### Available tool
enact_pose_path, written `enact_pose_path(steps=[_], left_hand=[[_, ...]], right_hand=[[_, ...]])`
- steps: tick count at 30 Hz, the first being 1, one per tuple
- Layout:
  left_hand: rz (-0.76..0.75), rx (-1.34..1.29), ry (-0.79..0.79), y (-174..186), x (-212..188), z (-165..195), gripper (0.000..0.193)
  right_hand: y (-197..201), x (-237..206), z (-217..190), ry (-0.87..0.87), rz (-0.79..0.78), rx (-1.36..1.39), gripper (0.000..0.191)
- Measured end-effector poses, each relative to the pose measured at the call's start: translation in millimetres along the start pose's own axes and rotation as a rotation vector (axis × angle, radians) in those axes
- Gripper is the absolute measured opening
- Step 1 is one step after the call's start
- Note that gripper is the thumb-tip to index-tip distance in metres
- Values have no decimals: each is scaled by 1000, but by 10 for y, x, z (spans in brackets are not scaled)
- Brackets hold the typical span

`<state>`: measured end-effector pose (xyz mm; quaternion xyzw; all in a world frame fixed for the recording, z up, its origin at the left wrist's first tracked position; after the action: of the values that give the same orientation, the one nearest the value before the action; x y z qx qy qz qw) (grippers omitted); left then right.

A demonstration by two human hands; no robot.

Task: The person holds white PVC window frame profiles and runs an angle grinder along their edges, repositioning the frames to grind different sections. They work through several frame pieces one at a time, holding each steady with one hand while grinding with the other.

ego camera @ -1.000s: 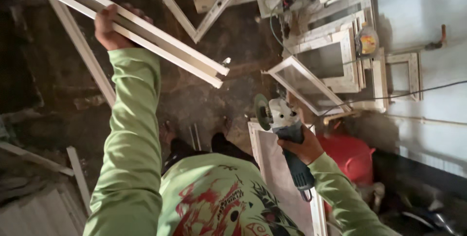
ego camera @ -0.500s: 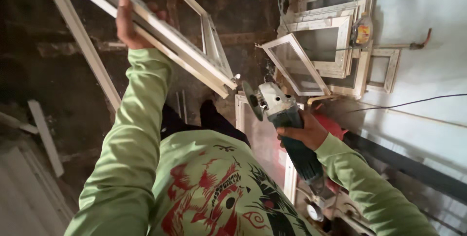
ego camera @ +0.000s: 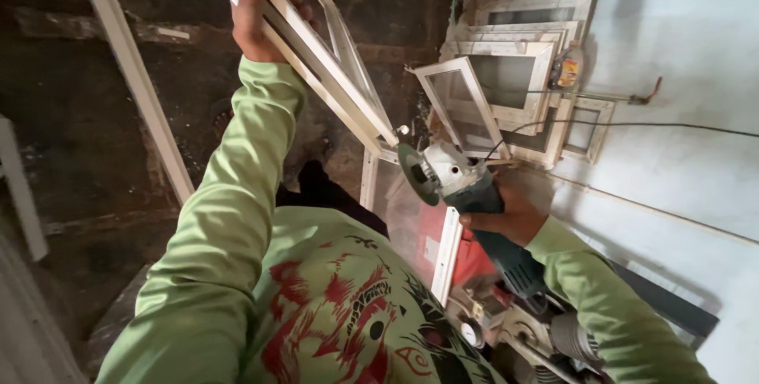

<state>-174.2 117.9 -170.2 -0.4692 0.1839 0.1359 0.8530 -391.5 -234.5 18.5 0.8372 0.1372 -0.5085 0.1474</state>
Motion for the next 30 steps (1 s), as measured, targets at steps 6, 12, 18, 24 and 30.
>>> enact_pose_path(steps=[6,12,18,24,30], left_hand=[[-171,-119,-136,-87,-18,78,46],[-77,50,-109,-30,-7,24,42],[-95,92,-160,-87,-75,8,43],[-143,79,-228,-116,-56,2,42],[-131,61,-169,-79,-51,-36,44]], right_hand=[[-218,11,15,41,-48,33,55],[-375,163,73,54,-9,-81,44],[-278,247,421,-50,8,233,40],[-182,214,733,-94,66,293,37],[92,89,732,-130,119,320,41]])
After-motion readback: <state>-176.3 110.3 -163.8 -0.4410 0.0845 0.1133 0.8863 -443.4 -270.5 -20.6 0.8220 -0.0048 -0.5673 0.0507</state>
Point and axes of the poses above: each hand's wrist, its own x-axis towards the middle knuckle, its own y-axis out of the back of the hand, z = x × y, the point moved 6 cm from there along x, towards the middle knuckle, and after that the axes turned 13 degrees about x, right-handed, at the moved point
